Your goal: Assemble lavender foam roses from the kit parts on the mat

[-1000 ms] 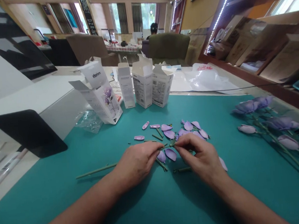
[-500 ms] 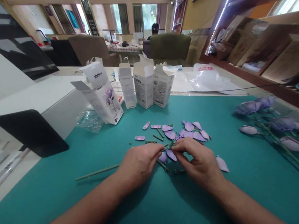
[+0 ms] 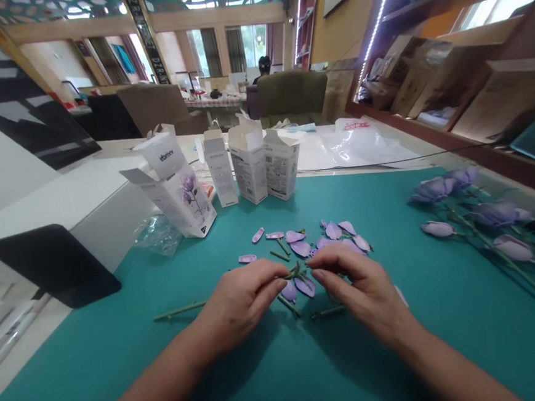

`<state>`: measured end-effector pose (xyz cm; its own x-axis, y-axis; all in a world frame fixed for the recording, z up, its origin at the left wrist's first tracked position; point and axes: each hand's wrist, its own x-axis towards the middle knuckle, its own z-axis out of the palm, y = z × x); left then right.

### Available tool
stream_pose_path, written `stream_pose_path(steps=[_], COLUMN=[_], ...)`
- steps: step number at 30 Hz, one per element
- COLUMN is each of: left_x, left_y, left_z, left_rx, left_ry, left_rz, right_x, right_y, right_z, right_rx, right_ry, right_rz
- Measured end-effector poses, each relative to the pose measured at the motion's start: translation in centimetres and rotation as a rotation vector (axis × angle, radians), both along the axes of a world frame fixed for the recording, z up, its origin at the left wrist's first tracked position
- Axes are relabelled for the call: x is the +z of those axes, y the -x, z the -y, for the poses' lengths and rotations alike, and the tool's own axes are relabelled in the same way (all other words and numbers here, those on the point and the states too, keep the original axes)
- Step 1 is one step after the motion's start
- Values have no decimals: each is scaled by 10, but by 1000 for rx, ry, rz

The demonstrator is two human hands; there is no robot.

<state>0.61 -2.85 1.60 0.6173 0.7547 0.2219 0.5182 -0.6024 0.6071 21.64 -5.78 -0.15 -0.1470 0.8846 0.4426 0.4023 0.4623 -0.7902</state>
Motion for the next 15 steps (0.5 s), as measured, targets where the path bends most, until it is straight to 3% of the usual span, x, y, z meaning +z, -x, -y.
stream_pose_path(steps=[15], left_x=[-3], left_y=[-2], left_z=[4], left_rx=[-55], left_ry=[-213], left_rz=[-60], right_x=[0], right_y=[6], right_z=[1], right_rx=[87], right_ry=[-51], right_rz=[32])
